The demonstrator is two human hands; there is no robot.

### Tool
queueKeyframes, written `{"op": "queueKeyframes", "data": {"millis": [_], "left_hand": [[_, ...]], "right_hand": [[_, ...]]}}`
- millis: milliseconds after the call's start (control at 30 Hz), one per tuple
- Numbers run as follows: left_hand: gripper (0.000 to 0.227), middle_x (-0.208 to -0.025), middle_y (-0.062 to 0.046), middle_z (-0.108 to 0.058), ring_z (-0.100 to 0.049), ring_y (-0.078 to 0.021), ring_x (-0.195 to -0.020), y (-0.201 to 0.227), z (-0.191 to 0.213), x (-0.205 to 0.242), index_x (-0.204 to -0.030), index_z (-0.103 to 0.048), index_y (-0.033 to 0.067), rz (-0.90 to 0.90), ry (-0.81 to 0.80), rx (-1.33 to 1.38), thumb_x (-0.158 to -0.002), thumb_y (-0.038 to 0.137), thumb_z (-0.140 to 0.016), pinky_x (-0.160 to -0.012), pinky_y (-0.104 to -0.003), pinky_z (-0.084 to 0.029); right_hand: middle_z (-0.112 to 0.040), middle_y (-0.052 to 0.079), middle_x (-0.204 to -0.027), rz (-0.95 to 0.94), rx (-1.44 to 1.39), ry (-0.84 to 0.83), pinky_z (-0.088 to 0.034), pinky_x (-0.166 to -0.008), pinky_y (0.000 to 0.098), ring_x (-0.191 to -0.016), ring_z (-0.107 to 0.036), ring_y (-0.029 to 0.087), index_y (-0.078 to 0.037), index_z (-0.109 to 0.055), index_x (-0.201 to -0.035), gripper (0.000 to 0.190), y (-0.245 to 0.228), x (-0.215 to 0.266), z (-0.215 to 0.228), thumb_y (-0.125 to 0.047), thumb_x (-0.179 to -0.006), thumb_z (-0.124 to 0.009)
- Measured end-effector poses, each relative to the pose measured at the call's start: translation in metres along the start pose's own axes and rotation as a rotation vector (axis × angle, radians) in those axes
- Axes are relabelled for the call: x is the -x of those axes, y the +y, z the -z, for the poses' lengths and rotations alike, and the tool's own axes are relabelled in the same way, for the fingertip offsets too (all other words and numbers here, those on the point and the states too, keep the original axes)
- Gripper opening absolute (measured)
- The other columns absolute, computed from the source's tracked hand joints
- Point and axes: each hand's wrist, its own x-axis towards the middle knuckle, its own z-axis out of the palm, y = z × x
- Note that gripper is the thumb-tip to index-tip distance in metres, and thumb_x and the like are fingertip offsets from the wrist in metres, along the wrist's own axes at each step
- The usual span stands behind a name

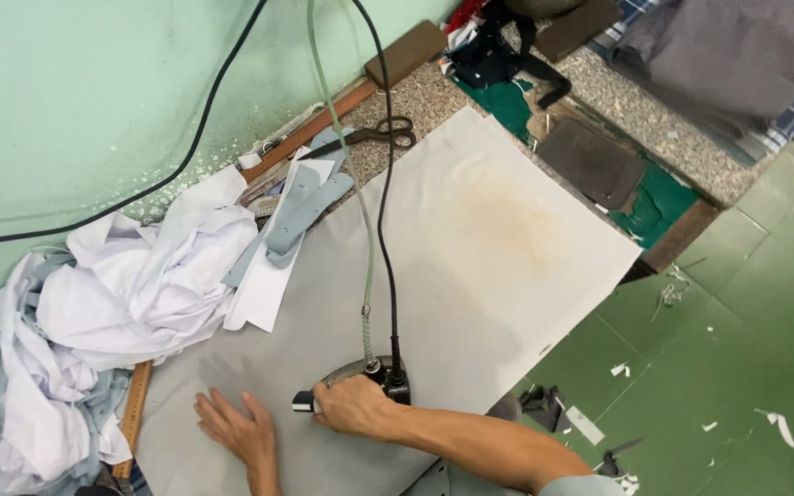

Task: The person irons a white piece of fabric on a table using a steam iron. They smooth the fabric with their hands, place a black rectangular object on top of it, and continue ironing over the object. The person also picks up a pair of scissors at the end of the clip.

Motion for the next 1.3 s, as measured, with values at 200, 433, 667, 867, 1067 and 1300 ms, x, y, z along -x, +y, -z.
{"op": "queueKeyframes", "data": {"millis": [200,433,667,867,1067,1300], "left_hand": [[0.065,-0.166,-0.028,-0.021,-0.017,-0.0472,-0.153,0.135,-0.053,0.013,-0.155,-0.031,-0.0072,0.067,-0.181,0.146,-0.104,0.030,-0.043,-0.116,-0.069,-0.013],[0.066,-0.157,-0.030,-0.038,-0.030,-0.0471,-0.148,0.329,-0.095,-0.004,-0.150,-0.042,-0.0039,-0.076,-0.435,0.061,-0.100,0.037,-0.055,-0.118,-0.066,-0.015],[0.072,-0.167,-0.017,-0.023,-0.015,-0.0331,-0.156,0.420,-0.127,-0.033,-0.157,-0.034,0.0070,-0.185,-0.726,0.050,-0.104,0.055,-0.035,-0.123,-0.058,-0.001],[0.073,-0.169,-0.014,-0.019,-0.011,-0.0316,-0.157,0.429,-0.123,-0.043,-0.160,-0.029,0.0122,-0.135,-0.815,-0.008,-0.103,0.059,-0.030,-0.124,-0.056,0.000],[0.073,-0.169,-0.013,-0.017,-0.009,-0.0310,-0.157,0.430,-0.119,-0.045,-0.161,-0.027,0.0128,-0.126,-0.847,0.009,-0.103,0.057,-0.026,-0.125,-0.055,0.002],[0.061,-0.167,-0.009,-0.024,-0.018,-0.0294,-0.155,0.346,-0.073,0.006,-0.157,-0.036,0.0209,-0.005,-0.769,0.004,-0.105,0.052,-0.032,-0.125,-0.052,-0.005]], "right_hand": [[-0.071,0.021,-0.091,-0.125,0.010,-0.005,-0.053,-0.061,0.0587,-0.078,-0.068,0.049,-0.001,-0.048,-0.120,0.051,0.111,0.018,0.082,-0.048,-0.103,-0.054],[-0.073,0.031,-0.093,-0.178,0.041,0.136,-0.059,-0.078,0.0545,-0.091,-0.074,0.047,0.003,-0.058,-0.114,0.045,0.233,0.051,0.212,-0.039,-0.098,-0.058],[-0.073,0.030,-0.100,-0.495,0.093,0.248,-0.060,-0.082,0.0533,-0.096,-0.074,0.045,-0.002,-0.056,-0.119,0.046,0.324,0.077,0.266,-0.042,-0.097,-0.059],[-0.072,0.031,-0.103,-0.584,0.090,0.271,-0.059,-0.083,0.0555,-0.099,-0.073,0.045,-0.001,-0.054,-0.119,0.051,0.379,0.077,0.288,-0.048,-0.097,-0.054],[-0.071,0.033,-0.105,-0.572,0.103,0.310,-0.059,-0.083,0.0566,-0.101,-0.072,0.048,-0.001,-0.055,-0.117,0.053,0.370,0.072,0.307,-0.050,-0.098,-0.051],[-0.070,0.036,-0.112,-0.612,0.087,0.319,-0.056,-0.087,0.0617,-0.107,-0.069,0.051,0.003,-0.055,-0.126,0.065,0.386,0.060,0.300,-0.055,-0.097,-0.052]]}}
